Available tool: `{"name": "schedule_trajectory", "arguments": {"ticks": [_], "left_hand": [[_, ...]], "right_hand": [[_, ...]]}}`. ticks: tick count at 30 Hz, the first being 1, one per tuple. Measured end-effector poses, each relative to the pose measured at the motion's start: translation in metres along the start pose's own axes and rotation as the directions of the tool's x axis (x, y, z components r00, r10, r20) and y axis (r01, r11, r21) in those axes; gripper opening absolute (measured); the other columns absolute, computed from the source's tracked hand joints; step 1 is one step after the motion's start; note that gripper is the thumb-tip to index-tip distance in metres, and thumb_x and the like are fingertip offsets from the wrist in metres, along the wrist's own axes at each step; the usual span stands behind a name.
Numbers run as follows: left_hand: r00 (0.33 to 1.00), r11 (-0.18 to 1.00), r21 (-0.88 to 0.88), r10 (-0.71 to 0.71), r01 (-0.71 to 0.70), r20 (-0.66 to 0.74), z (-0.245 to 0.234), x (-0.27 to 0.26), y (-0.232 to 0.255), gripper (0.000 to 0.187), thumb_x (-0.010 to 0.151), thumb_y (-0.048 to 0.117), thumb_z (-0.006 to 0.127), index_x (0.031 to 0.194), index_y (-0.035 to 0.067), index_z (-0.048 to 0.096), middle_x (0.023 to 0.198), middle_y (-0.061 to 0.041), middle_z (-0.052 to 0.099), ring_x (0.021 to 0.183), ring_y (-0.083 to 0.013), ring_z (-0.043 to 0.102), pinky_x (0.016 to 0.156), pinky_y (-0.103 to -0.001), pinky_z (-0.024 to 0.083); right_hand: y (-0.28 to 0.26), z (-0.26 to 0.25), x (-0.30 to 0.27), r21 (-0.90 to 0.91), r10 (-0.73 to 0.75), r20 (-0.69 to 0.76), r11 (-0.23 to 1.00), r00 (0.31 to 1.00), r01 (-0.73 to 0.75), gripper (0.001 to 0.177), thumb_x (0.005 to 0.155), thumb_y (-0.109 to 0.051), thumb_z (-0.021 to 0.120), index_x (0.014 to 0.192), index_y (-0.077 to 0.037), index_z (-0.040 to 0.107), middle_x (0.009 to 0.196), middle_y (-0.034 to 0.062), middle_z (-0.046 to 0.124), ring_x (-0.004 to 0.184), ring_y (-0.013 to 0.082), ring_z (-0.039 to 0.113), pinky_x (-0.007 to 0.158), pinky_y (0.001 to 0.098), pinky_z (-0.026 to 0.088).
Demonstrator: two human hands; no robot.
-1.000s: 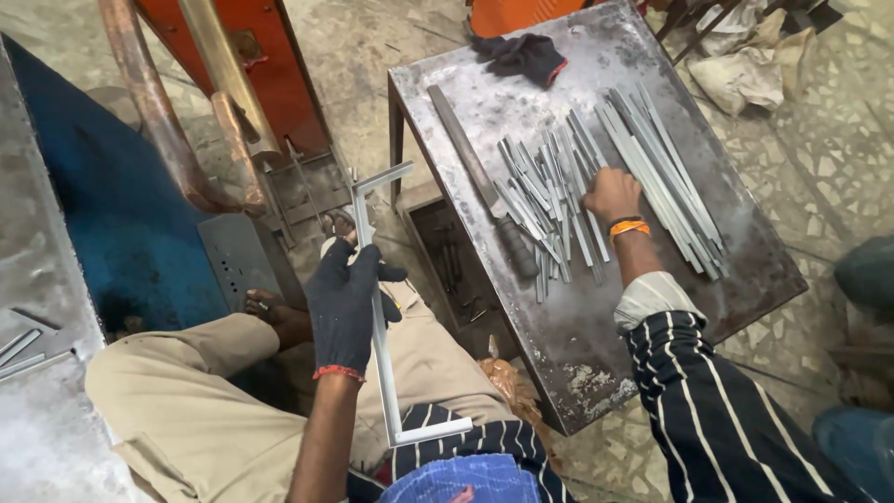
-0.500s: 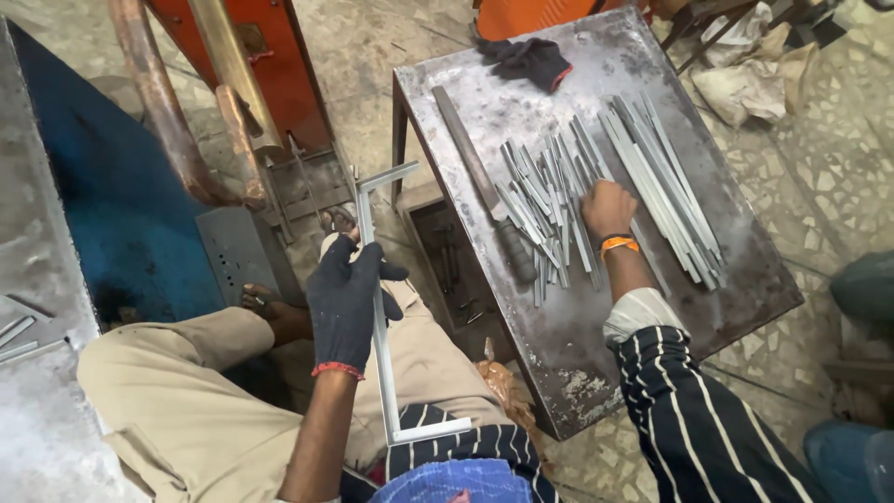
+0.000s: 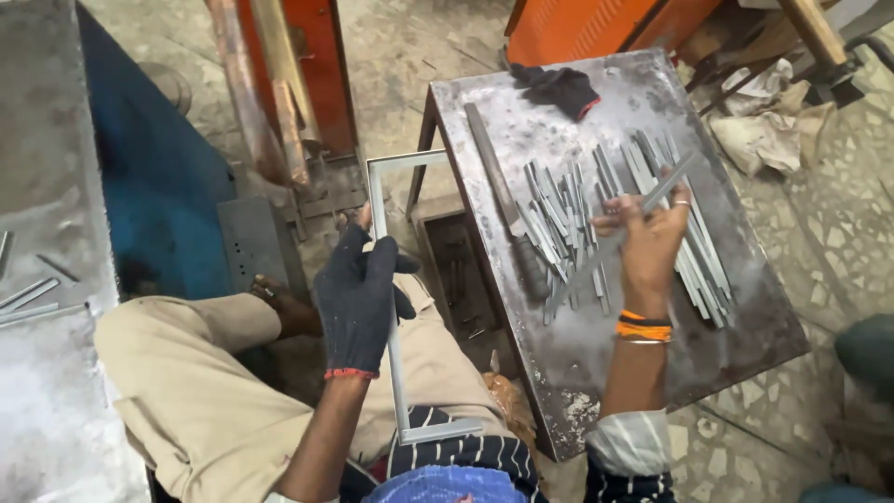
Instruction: The recorder is assembling small metal strips into rectangular frames and using a stationary spot welder to join the pieces.
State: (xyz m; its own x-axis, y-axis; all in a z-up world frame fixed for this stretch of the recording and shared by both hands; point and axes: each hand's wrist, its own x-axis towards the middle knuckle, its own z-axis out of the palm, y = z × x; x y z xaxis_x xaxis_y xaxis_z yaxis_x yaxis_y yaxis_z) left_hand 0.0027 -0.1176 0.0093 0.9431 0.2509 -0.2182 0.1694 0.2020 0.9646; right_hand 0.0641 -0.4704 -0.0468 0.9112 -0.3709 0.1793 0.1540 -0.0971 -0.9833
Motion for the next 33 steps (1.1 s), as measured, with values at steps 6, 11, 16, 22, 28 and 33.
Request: {"name": "schedule_trajectory", "arguments": {"ticks": [6, 11, 16, 22, 28, 33], "left_hand": [[0.994, 0.997, 0.02, 0.08, -0.078, -0.08, -0.017, -0.022, 0.02, 0.051, 0.097, 0.011, 0.059, 0.148, 0.012, 0.056, 0.073, -0.01, 0.075, 0.038, -0.0086, 0.054, 0.035, -0.027, 0.043], [0.974, 0.99, 0.04, 0.143, -0.138, -0.178, -0.04, -0.039, 0.02, 0.05, 0.096, 0.008, 0.058, 0.146, 0.01, 0.059, 0.075, -0.008, 0.075, 0.04, -0.008, 0.054, 0.036, -0.027, 0.044], [0.882, 0.969, 0.106, 0.247, -0.224, -0.4, -0.063, -0.045, 0.022, 0.047, 0.1, 0.006, 0.059, 0.147, 0.009, 0.063, 0.078, -0.005, 0.073, 0.053, -0.0042, 0.056, 0.046, -0.023, 0.045], [0.897, 0.96, 0.154, 0.275, -0.234, -0.345, -0.078, -0.043, 0.023, 0.047, 0.099, 0.007, 0.062, 0.145, 0.006, 0.06, 0.076, -0.005, 0.073, 0.055, -0.0046, 0.06, 0.046, -0.023, 0.046], [0.902, 0.983, 0.07, 0.182, -0.168, -0.392, -0.079, -0.042, 0.024, 0.047, 0.098, 0.008, 0.061, 0.144, 0.005, 0.061, 0.074, -0.005, 0.072, 0.05, -0.0052, 0.057, 0.042, -0.024, 0.044], [0.909, 0.982, 0.08, 0.186, -0.168, -0.373, -0.079, -0.041, 0.02, 0.047, 0.097, 0.007, 0.06, 0.145, 0.006, 0.06, 0.071, -0.004, 0.072, 0.047, -0.0053, 0.055, 0.04, -0.024, 0.042]], "right_hand": [[-0.061, 0.112, -0.055, 0.105, 0.071, 0.144, 0.991, 0.987, -0.087, 0.065, 0.104, -0.012, 0.058, 0.157, -0.008, 0.021, 0.099, 0.0184, 0.075, 0.06, 0.0191, 0.071, 0.046, 0.0275, 0.054], [-0.091, 0.183, -0.099, 0.177, 0.152, 0.325, 0.96, 0.933, -0.219, 0.066, 0.098, -0.009, 0.061, 0.154, -0.006, 0.028, 0.105, 0.0165, 0.076, 0.044, 0.0136, 0.059, 0.031, 0.0248, 0.04], [-0.104, 0.222, -0.12, 0.261, 0.186, 0.567, 0.884, 0.802, -0.389, 0.059, 0.095, 0.0, 0.06, 0.151, -0.001, 0.042, 0.112, 0.0185, 0.073, 0.049, 0.0107, 0.061, 0.034, 0.022, 0.043], [-0.113, 0.246, -0.132, 0.271, 0.118, 0.642, 0.889, 0.758, -0.368, 0.06, 0.097, 0.004, 0.057, 0.155, 0.003, 0.042, 0.115, 0.0182, 0.07, 0.055, 0.0116, 0.065, 0.037, 0.0222, 0.045], [-0.113, 0.258, -0.14, 0.27, 0.119, 0.627, 0.894, 0.77, -0.358, 0.06, 0.095, 0.004, 0.057, 0.153, 0.003, 0.043, 0.116, 0.0168, 0.071, 0.056, 0.0122, 0.067, 0.036, 0.0218, 0.045], [-0.114, 0.262, -0.141, 0.26, 0.115, 0.624, 0.902, 0.773, -0.344, 0.058, 0.096, 0.004, 0.056, 0.153, 0.004, 0.044, 0.116, 0.0183, 0.07, 0.056, 0.0123, 0.067, 0.036, 0.0221, 0.045]]}}
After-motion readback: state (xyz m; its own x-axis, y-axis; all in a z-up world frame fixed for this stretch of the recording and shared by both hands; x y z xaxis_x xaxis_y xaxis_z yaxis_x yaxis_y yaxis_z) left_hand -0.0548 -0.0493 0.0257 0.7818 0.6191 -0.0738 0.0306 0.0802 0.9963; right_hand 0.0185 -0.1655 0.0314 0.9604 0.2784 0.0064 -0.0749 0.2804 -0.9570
